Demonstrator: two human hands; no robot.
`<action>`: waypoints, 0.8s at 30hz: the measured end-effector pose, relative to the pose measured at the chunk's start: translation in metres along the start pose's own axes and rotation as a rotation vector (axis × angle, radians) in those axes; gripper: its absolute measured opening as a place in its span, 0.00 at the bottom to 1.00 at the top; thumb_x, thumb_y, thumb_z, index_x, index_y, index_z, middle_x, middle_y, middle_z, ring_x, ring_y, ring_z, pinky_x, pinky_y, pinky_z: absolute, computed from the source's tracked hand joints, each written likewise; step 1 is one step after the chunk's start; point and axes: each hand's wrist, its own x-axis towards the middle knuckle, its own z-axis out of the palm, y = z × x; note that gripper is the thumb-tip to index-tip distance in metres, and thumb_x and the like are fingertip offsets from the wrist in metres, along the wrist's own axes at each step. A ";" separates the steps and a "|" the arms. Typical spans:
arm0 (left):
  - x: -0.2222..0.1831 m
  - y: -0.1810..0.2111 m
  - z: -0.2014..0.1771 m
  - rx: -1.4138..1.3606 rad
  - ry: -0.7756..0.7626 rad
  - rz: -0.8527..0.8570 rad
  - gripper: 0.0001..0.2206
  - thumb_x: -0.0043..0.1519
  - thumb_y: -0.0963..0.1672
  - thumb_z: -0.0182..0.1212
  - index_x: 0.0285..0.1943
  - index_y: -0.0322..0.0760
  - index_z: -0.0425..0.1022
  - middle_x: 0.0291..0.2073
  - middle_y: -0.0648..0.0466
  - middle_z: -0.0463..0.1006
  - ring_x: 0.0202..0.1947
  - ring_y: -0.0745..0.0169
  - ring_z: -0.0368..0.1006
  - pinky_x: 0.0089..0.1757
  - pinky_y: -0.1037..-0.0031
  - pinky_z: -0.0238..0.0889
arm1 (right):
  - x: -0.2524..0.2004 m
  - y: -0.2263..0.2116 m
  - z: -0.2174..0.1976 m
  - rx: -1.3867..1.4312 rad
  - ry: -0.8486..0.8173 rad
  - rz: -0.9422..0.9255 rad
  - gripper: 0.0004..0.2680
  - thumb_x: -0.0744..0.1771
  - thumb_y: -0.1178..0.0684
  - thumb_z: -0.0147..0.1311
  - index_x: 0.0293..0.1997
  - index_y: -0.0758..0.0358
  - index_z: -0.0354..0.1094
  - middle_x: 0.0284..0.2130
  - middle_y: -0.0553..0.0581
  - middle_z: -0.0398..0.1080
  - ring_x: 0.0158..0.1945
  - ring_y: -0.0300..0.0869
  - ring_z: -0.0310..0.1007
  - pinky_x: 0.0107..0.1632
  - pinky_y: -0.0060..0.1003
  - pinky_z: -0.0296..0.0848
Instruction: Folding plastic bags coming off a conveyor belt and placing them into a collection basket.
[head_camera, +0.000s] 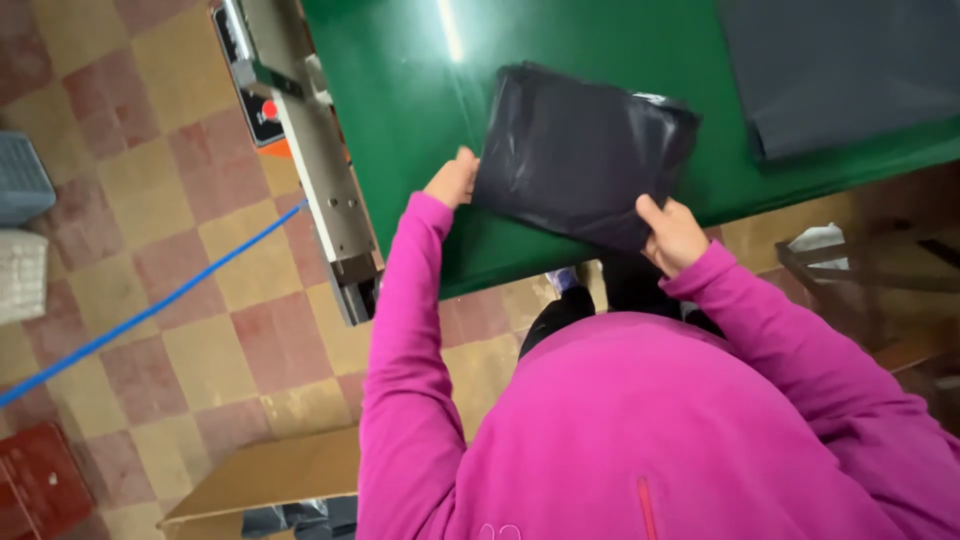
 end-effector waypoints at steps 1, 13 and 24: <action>-0.013 0.009 0.014 0.305 0.236 0.219 0.23 0.74 0.56 0.43 0.31 0.40 0.65 0.25 0.54 0.67 0.27 0.55 0.63 0.30 0.67 0.56 | 0.006 -0.008 -0.001 0.074 -0.001 0.063 0.13 0.73 0.52 0.45 0.63 0.68 0.62 0.56 0.61 0.71 0.55 0.49 0.75 0.55 0.47 0.77; -0.088 0.144 0.186 0.961 1.176 0.694 0.15 0.62 0.49 0.66 0.47 0.35 0.72 0.43 0.44 0.76 0.43 0.39 0.72 0.43 0.54 0.68 | -0.051 -0.134 -0.069 -0.372 0.173 0.023 0.12 0.69 0.52 0.48 0.57 0.64 0.64 0.43 0.62 0.75 0.34 0.48 0.80 0.32 0.40 0.78; 0.232 0.396 0.303 1.319 0.731 0.588 0.34 0.52 0.53 0.75 0.64 0.41 0.64 0.60 0.51 0.68 0.62 0.44 0.61 0.48 0.54 0.66 | -0.037 -0.280 -0.381 -1.166 0.951 -0.784 0.18 0.68 0.57 0.64 0.62 0.70 0.62 0.50 0.64 0.69 0.52 0.47 0.71 0.58 0.41 0.72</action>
